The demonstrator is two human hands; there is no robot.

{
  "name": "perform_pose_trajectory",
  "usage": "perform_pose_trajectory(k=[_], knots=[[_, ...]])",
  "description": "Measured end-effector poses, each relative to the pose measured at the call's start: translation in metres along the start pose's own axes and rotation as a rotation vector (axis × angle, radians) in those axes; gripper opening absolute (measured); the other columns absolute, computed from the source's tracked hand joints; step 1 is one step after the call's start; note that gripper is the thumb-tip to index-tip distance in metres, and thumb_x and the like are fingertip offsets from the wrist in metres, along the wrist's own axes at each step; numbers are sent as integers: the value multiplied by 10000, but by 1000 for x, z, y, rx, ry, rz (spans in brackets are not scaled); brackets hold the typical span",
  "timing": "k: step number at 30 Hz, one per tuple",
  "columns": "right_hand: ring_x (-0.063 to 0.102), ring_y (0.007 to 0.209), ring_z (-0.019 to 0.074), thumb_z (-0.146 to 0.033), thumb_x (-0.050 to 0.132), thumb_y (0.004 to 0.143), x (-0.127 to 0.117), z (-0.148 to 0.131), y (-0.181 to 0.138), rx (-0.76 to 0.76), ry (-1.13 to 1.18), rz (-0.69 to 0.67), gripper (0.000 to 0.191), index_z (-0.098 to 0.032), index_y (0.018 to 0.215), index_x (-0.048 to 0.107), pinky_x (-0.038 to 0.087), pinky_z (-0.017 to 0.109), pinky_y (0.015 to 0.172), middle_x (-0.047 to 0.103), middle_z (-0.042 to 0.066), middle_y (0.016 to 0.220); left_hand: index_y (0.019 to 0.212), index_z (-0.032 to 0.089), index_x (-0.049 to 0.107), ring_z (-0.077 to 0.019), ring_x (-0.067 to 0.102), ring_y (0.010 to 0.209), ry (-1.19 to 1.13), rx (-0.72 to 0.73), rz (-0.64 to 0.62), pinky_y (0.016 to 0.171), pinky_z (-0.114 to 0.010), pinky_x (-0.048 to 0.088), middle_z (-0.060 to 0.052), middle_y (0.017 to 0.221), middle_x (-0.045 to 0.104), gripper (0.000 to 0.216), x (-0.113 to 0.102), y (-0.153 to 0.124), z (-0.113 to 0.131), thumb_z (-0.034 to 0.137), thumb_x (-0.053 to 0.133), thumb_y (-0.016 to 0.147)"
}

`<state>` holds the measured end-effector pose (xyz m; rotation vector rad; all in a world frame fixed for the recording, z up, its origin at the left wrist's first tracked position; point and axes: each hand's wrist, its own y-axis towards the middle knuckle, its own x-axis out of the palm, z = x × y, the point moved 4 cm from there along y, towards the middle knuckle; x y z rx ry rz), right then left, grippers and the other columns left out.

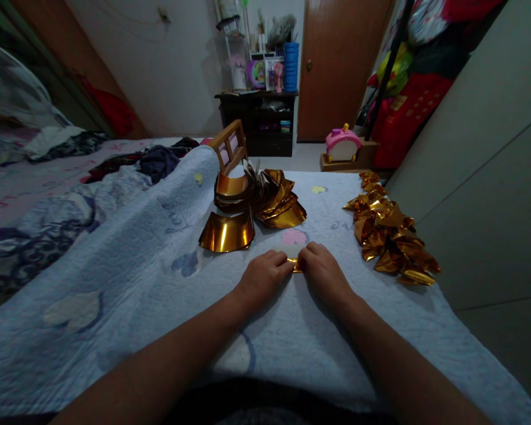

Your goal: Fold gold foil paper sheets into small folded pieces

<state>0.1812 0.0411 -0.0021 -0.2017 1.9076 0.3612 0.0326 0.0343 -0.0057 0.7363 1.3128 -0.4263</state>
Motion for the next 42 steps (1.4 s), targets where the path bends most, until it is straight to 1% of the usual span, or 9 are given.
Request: perform_pose_trajectory(k=[2,7,11,16,21,25,31,36,42], knots=[[537,883,197,-101,512,962,4,0,1,-26,31,-18,186,-173,862,651,382,295,788,626,65,942,1071,198,690,-205,604,905,-5,-4,-21,788,-316,507,-41,934,674,153,0,-1,1,220,555,1001],[529,911,216,-93,491,960,7,-3,2,38,-41,11,167,-157,917,639,376,312,804,622,89,976,1053,169,677,-217,613,965,-28,-75,-42,828,-330,548,-62,997,678,142,-3,-3,2,169,549,991],[528,942,256,-198,512,963,6,-13,3,82,-162,33,109,-157,965,613,368,350,797,614,112,997,1015,144,674,-234,629,962,3,-102,-39,839,-362,578,-81,992,686,111,-6,-6,5,151,572,972],[527,988,288,-381,527,970,4,-24,3,110,-224,22,238,-159,1023,595,368,378,808,609,130,1036,1005,129,674,-235,678,936,24,-79,-45,834,-381,608,-90,989,710,144,-4,-11,8,94,540,965],[526,1003,304,-431,534,967,4,-25,1,122,-243,14,280,-164,1032,589,369,399,816,605,130,1045,1058,107,649,-242,700,977,31,-49,-74,836,-384,622,-126,1073,712,183,-4,-17,11,74,493,969],[523,1005,312,-444,510,987,4,-25,1,100,-247,14,299,-164,1056,591,371,409,810,604,141,1057,1184,75,591,-290,664,1129,45,35,-94,922,-417,595,-195,1229,665,235,-6,-23,18,178,537,979],[516,1004,307,-415,516,997,4,-23,-1,92,-235,-2,271,-172,1084,599,367,403,814,607,146,1077,1355,101,476,-342,538,1342,17,19,-126,1071,-465,504,-238,1444,541,562,-9,-30,21,431,639,930],[505,1019,297,-387,538,989,2,-17,-6,107,-199,4,254,-214,1164,603,363,388,820,597,123,1102,1383,96,476,-340,505,1377,59,32,-175,1094,-448,471,-233,1488,509,591,-9,-31,20,450,628,935],[497,1035,304,-414,574,964,-4,-1,-12,154,-203,-8,382,-272,1319,581,366,402,842,578,122,1188,1359,84,493,-356,494,1381,102,44,-204,1080,-457,469,-250,1488,501,590,-7,-33,19,461,638,930]])
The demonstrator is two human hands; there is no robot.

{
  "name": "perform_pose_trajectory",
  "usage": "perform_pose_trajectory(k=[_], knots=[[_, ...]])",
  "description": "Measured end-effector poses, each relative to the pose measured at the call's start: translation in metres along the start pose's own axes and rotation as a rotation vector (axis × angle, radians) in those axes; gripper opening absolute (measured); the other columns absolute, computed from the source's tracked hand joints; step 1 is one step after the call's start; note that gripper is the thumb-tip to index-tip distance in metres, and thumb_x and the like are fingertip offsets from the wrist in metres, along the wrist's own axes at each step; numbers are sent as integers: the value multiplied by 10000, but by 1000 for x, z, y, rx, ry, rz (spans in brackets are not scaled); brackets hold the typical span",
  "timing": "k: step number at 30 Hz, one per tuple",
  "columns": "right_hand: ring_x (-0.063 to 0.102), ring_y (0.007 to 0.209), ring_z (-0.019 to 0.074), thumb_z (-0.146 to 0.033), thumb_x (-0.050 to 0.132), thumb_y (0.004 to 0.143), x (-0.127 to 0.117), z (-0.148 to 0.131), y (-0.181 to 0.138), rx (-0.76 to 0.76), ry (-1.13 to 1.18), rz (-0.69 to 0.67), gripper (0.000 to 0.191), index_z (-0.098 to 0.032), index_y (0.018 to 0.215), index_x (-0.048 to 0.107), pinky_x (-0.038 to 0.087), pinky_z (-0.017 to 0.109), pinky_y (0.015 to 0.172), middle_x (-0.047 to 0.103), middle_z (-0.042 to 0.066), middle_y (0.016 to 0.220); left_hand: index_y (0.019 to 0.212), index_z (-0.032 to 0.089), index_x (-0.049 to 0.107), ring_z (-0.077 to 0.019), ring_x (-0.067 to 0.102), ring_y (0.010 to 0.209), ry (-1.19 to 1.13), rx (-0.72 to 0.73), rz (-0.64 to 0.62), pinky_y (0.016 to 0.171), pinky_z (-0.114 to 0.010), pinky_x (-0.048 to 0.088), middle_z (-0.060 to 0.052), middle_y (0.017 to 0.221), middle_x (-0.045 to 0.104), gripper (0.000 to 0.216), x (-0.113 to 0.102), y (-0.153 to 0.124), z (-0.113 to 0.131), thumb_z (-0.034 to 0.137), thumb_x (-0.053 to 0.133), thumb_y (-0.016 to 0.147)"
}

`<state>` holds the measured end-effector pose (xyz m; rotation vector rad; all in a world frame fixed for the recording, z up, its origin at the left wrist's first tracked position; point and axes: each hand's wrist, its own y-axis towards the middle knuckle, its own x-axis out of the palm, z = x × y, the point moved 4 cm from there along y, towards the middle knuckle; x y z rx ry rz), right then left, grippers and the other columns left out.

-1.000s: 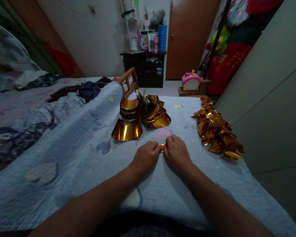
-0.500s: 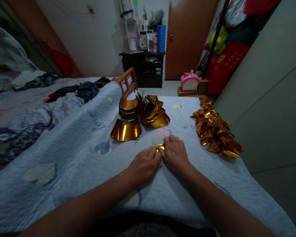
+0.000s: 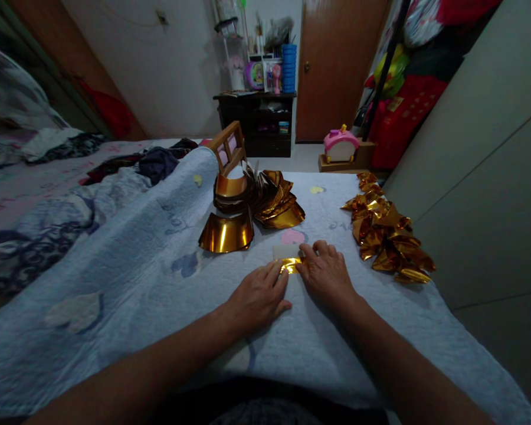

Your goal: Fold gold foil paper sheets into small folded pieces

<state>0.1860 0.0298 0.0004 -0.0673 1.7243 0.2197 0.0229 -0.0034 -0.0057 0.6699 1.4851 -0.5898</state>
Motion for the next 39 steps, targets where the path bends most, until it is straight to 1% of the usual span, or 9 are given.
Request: perform_pose_trajectory(k=[5,9,21,24,27,29,31,33,39], knots=[[446,1239,362,-454,588,950,3,23,2,19,4,-17,502,-324,1432,528,367,486,954,472,150,1456,1311,97,509,-347,506,1368,-25,6,13,1095,-465,457,-237,1482,510,534,-2,-1,0,457,628,935],[375,1377,402,-475,589,945,9,41,6,12,-15,-96,603,-339,1515,447,335,557,1039,397,168,1560,1311,100,507,-351,495,1382,-30,-2,-7,1096,-465,459,-243,1492,498,529,-4,-1,0,454,626,936],[414,1398,369,-351,610,905,13,61,11,-32,41,-140,681,-274,1547,398,356,541,1081,431,162,1560,1320,83,516,-353,462,1415,-63,-38,-29,1120,-464,443,-258,1522,463,520,-2,-2,0,433,607,947],[452,1351,347,-257,603,872,4,65,12,-60,102,-105,647,-209,1500,453,383,503,1063,479,167,1508,1322,63,519,-362,457,1418,-63,-31,-31,1126,-470,439,-270,1513,468,535,-2,-3,0,426,618,941],[515,1230,325,-192,581,856,-13,57,14,-79,215,64,421,-183,1275,619,404,486,1027,580,157,1340,1314,70,525,-357,456,1420,-74,-34,-8,1124,-476,441,-265,1515,469,510,-1,-3,0,420,601,950],[528,1196,287,-148,527,882,-24,41,12,-185,362,159,295,-189,1143,657,412,449,1021,608,134,1253,1312,79,526,-351,460,1418,-77,-35,6,1123,-476,440,-258,1513,474,498,-1,-3,0,424,585,958],[580,1082,225,-93,461,905,-25,18,9,-367,520,82,269,-186,1055,663,456,373,957,634,107,1130,1309,83,531,-349,470,1410,-72,-35,6,1125,-473,439,-252,1503,488,502,-1,-3,0,437,583,957],[591,968,194,-92,454,930,-19,-1,6,-444,575,-7,243,-178,1007,668,477,323,884,635,77,990,1315,88,534,-347,473,1408,-69,-34,2,1127,-466,437,-242,1501,494,516,0,-3,1,454,583,955],[559,936,191,-119,531,956,7,-11,11,-325,451,-48,158,-147,962,687,444,304,871,614,75,961,1400,81,488,-337,454,1424,-57,-36,34,1135,-463,424,-230,1524,477,571,1,-4,0,451,553,972]])
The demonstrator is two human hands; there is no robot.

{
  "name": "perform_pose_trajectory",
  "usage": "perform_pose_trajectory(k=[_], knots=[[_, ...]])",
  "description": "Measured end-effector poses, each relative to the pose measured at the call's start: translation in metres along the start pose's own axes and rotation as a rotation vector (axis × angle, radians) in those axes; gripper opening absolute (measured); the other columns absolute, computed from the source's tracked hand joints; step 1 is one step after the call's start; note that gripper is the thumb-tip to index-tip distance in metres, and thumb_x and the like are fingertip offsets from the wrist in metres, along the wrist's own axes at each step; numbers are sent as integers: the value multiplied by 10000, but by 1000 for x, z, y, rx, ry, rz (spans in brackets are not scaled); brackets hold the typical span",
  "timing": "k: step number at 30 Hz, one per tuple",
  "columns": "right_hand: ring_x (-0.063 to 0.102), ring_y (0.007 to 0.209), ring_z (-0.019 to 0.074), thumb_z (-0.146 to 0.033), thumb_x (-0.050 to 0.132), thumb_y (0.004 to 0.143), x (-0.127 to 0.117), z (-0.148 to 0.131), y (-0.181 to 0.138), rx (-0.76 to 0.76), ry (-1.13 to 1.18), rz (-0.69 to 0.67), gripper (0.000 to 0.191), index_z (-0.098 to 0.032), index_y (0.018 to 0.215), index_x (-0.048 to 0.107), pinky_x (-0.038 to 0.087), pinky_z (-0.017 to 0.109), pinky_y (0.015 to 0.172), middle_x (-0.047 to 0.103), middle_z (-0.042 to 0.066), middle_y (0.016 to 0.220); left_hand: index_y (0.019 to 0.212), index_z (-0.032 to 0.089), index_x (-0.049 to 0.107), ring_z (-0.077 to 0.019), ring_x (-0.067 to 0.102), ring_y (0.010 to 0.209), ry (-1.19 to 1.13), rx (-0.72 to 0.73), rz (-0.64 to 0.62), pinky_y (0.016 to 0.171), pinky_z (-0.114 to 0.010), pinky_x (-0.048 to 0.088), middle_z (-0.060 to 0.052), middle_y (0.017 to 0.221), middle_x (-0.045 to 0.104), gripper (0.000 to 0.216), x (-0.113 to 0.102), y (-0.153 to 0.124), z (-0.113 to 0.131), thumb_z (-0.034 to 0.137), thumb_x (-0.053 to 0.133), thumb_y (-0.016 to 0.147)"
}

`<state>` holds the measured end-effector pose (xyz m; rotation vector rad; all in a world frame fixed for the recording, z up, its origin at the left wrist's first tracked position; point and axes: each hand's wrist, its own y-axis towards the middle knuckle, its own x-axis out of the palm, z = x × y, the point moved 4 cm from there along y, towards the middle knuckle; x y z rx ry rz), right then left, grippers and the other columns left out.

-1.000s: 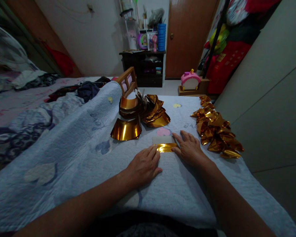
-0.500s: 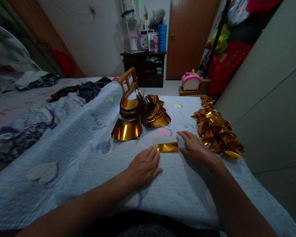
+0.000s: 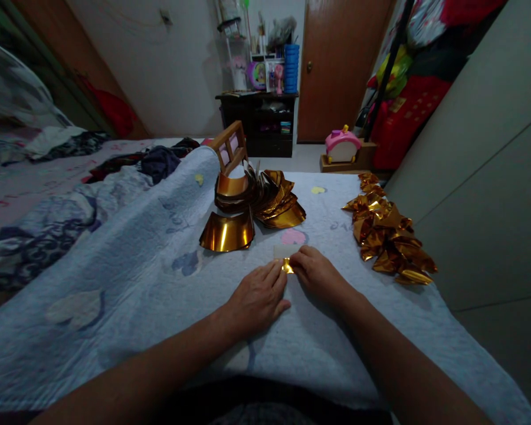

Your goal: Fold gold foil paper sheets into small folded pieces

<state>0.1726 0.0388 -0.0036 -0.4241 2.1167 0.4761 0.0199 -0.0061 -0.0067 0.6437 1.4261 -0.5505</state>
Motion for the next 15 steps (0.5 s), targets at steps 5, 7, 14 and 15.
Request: perform_pose_trajectory(k=[5,7,14,15], knots=[[553,947,196,-112,574,929,1,6,0,-5,-11,3,123,-143,986,679,434,310,868,618,81,993,1349,84,538,-323,505,1386,21,1,39,1108,-448,459,-214,1472,544,508,-1,-3,-4,407,585,960],[552,938,194,-103,575,919,1,6,0,-8,-8,-1,128,-149,982,676,433,311,856,616,75,983,1294,82,573,-319,550,1339,42,-1,48,1074,-444,490,-213,1432,582,426,-2,-6,-7,345,589,959],[545,926,197,-112,580,914,-1,5,0,-15,25,-12,124,-146,999,663,434,315,829,609,76,979,1045,137,639,-282,654,1067,-34,-191,80,932,-437,540,-152,1155,702,173,-15,-5,-24,257,551,956],[543,925,198,-112,588,908,-1,6,0,-17,36,-14,115,-148,990,660,433,314,824,605,75,974,1012,144,636,-281,643,1023,-50,-255,74,906,-436,537,-137,1090,695,175,-17,-2,-28,292,562,954]])
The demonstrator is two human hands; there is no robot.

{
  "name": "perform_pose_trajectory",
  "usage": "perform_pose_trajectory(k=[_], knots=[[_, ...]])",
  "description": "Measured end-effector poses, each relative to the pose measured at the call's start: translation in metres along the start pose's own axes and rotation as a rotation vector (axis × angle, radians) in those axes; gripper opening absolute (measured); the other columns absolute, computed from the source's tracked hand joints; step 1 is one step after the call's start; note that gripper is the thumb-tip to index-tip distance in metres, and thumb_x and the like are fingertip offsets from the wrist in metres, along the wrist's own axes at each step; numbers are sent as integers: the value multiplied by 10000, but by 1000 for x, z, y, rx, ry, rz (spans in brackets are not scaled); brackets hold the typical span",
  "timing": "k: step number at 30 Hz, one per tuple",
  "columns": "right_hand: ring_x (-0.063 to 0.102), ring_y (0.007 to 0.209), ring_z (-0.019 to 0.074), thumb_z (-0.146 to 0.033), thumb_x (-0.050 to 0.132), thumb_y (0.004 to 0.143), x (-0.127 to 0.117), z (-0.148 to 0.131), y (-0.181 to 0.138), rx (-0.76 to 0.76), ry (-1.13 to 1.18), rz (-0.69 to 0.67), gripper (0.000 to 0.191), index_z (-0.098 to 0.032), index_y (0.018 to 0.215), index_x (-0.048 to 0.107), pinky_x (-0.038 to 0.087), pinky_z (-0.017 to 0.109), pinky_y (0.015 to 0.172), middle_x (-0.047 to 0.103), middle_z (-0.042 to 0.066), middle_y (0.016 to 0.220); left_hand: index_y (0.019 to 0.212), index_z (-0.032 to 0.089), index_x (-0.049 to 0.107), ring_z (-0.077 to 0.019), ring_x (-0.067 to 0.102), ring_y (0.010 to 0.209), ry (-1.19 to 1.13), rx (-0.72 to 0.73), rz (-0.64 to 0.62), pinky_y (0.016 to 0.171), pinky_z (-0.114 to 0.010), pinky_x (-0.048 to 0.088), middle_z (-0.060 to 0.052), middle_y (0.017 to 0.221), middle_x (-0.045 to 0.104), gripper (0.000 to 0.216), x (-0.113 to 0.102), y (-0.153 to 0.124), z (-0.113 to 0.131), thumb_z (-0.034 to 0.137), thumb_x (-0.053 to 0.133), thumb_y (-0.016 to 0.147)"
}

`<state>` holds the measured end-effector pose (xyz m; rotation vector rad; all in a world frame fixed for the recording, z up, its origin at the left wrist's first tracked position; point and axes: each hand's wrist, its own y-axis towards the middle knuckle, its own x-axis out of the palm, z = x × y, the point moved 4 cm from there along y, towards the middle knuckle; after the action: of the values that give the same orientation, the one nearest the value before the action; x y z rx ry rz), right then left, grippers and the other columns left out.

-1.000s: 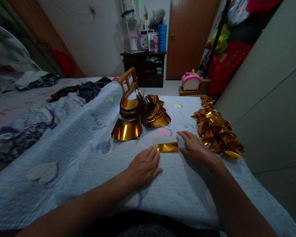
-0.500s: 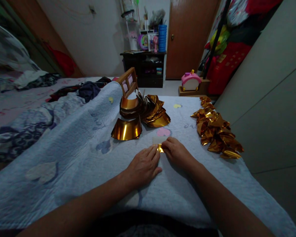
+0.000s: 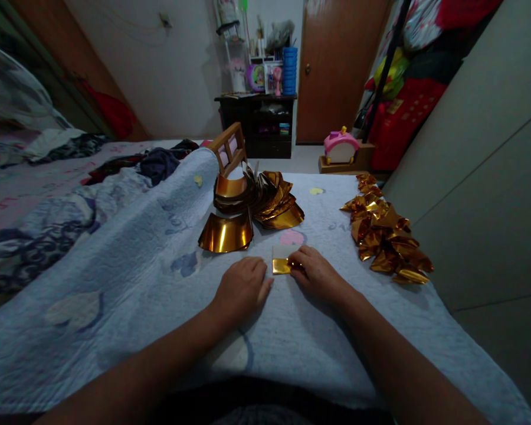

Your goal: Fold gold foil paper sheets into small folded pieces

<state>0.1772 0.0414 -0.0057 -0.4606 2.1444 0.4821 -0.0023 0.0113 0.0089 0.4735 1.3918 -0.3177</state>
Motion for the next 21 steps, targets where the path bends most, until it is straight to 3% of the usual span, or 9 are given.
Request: perform_pose_trajectory(k=[7,12,17,21], knots=[[549,897,190,-44,565,853,-4,4,0,-2,145,-6,147,-169,901,626,430,307,806,589,61,935,951,169,609,-288,545,1004,-142,-232,-3,903,-426,461,-98,1015,586,260,5,35,-8,419,643,888],[531,805,165,-25,551,797,-9,6,-1,28,247,41,181,-183,883,570,409,287,735,579,24,875,875,198,555,-263,527,971,-325,-240,69,876,-388,433,-51,946,565,202,11,42,-5,311,706,803],[498,719,144,-76,552,783,-10,9,-3,89,318,57,154,-201,862,509,379,264,656,544,-13,812,831,211,484,-177,546,730,-647,-293,61,673,-294,395,30,765,548,178,12,42,0,206,658,794],[497,702,152,-103,553,776,-10,10,-3,113,346,69,159,-212,865,479,391,272,647,536,-13,798,954,195,545,-173,614,769,-911,-258,109,693,-287,435,9,858,629,191,12,42,3,171,634,787]])
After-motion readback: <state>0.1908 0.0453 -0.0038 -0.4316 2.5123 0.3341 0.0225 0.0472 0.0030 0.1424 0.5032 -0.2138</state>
